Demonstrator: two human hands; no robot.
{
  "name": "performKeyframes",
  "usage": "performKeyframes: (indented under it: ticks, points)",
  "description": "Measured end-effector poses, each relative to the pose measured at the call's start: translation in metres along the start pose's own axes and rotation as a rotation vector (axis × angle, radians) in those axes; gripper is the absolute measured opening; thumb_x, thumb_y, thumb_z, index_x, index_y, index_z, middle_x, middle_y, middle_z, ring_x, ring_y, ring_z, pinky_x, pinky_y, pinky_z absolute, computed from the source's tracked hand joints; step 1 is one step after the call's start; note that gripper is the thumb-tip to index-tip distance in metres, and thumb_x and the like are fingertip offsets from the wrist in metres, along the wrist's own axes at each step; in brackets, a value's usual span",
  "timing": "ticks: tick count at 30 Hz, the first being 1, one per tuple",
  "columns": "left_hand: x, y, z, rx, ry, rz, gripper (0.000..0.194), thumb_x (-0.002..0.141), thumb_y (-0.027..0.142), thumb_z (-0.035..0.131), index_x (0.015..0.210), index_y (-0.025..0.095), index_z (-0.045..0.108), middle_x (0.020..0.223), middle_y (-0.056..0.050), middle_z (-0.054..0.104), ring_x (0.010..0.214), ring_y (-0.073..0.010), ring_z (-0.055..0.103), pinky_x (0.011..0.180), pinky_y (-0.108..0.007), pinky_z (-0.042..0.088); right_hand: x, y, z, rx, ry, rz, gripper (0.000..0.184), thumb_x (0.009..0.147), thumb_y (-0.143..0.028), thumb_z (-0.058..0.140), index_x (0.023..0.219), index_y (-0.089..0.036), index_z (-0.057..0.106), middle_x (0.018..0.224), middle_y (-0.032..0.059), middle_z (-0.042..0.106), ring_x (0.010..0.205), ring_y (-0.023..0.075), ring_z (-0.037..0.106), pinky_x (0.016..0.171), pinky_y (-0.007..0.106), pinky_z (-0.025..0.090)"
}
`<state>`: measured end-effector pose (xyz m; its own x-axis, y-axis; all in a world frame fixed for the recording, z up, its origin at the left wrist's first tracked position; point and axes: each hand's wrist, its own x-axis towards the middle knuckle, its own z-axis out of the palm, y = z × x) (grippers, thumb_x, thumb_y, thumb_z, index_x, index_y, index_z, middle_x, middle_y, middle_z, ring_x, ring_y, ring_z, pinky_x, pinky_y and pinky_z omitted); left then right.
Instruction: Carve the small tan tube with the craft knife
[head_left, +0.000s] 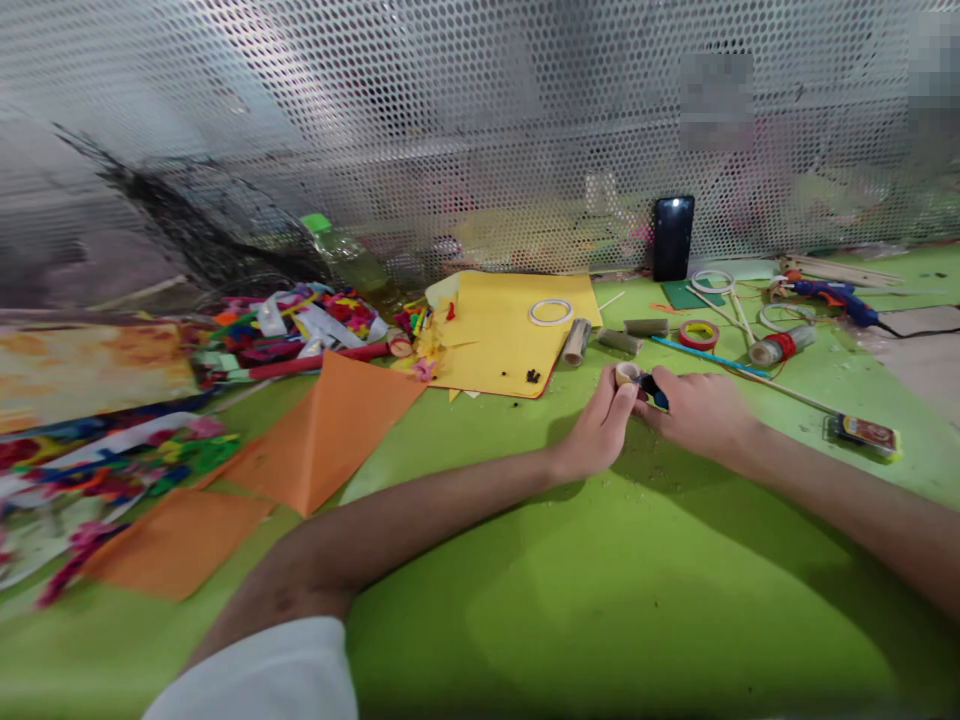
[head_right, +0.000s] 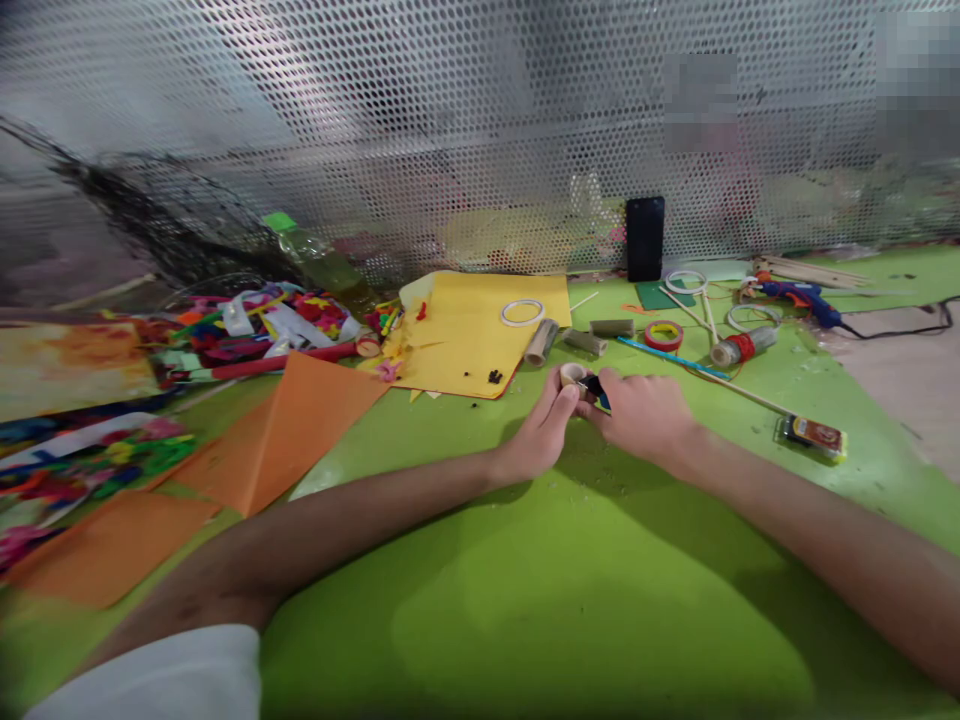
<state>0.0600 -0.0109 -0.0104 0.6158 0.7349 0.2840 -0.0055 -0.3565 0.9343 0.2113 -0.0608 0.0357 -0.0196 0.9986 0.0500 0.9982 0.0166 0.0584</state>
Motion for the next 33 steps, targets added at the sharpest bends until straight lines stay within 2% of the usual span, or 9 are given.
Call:
performKeyframes:
  ticks: [4, 14, 19, 24, 28, 31, 33]
  points:
    - [0.001, 0.000, 0.000, 0.045, 0.011, -0.010, 0.031, 0.102, 0.045, 0.031, 0.115, 0.019, 0.040, 0.108, -0.008, 0.050, 0.104, -0.0194, 0.050, 0.101, -0.039, 0.041, 0.002, 0.001, 0.002, 0.026, -0.002, 0.001, 0.048, 0.097, -0.055, 0.029, 0.107, -0.020, 0.060, 0.088, 0.0130, 0.074, 0.077, 0.0274, 0.069, 0.056, 0.031, 0.030]
    - [0.000, -0.001, 0.001, 0.062, 0.020, -0.009, 0.030, 0.102, 0.043, 0.031, 0.115, 0.018, 0.041, 0.107, -0.008, 0.051, 0.101, -0.0188, 0.049, 0.099, -0.039, 0.043, 0.007, 0.006, 0.004, 0.132, -0.027, -0.030, 0.052, 0.095, -0.060, 0.032, 0.103, -0.020, 0.063, 0.088, 0.0121, 0.073, 0.073, 0.0244, 0.066, 0.054, 0.031, 0.028]
    - [0.001, -0.001, 0.001, -0.014, 0.032, -0.041, 0.028, 0.102, 0.044, 0.033, 0.108, 0.018, 0.043, 0.100, -0.006, 0.051, 0.095, -0.0186, 0.051, 0.095, -0.038, 0.046, 0.007, 0.005, 0.002, 0.202, -0.054, -0.037, 0.057, 0.094, -0.066, 0.029, 0.097, -0.021, 0.064, 0.086, 0.0112, 0.073, 0.073, 0.0240, 0.066, 0.054, 0.031, 0.029]
    - [0.002, -0.002, 0.002, -0.030, 0.037, -0.036, 0.027, 0.102, 0.042, 0.033, 0.108, 0.018, 0.044, 0.095, -0.005, 0.052, 0.092, -0.0181, 0.051, 0.093, -0.037, 0.046, -0.001, -0.001, 0.004, 0.010, 0.036, -0.009, 0.057, 0.096, -0.062, 0.026, 0.110, -0.017, 0.059, 0.089, 0.0142, 0.073, 0.076, 0.0275, 0.069, 0.054, 0.031, 0.028]
    - [0.003, -0.003, 0.002, -0.090, 0.048, -0.053, 0.026, 0.101, 0.041, 0.035, 0.109, 0.018, 0.044, 0.098, -0.006, 0.055, 0.094, -0.0179, 0.054, 0.092, -0.035, 0.047, -0.003, -0.002, 0.003, -0.058, 0.050, -0.020, 0.060, 0.097, -0.062, 0.023, 0.109, -0.016, 0.058, 0.090, 0.0158, 0.073, 0.078, 0.0295, 0.069, 0.056, 0.031, 0.030]
    - [0.004, -0.003, 0.001, -0.173, 0.052, -0.124, 0.024, 0.100, 0.039, 0.037, 0.107, 0.019, 0.047, 0.096, -0.005, 0.058, 0.093, -0.0179, 0.056, 0.089, -0.034, 0.048, -0.001, 0.001, -0.002, 0.028, 0.036, -0.052, 0.058, 0.096, -0.063, 0.027, 0.109, -0.017, 0.060, 0.091, 0.0155, 0.073, 0.079, 0.0285, 0.068, 0.057, 0.031, 0.032]
    - [0.006, -0.003, -0.001, -0.227, 0.067, -0.163, 0.022, 0.098, 0.037, 0.038, 0.105, 0.019, 0.049, 0.097, -0.005, 0.059, 0.094, -0.0183, 0.057, 0.089, -0.034, 0.048, 0.002, 0.003, -0.008, 0.172, -0.006, -0.079, 0.050, 0.094, -0.061, 0.036, 0.103, -0.019, 0.062, 0.089, 0.0126, 0.073, 0.077, 0.0258, 0.067, 0.057, 0.031, 0.032]
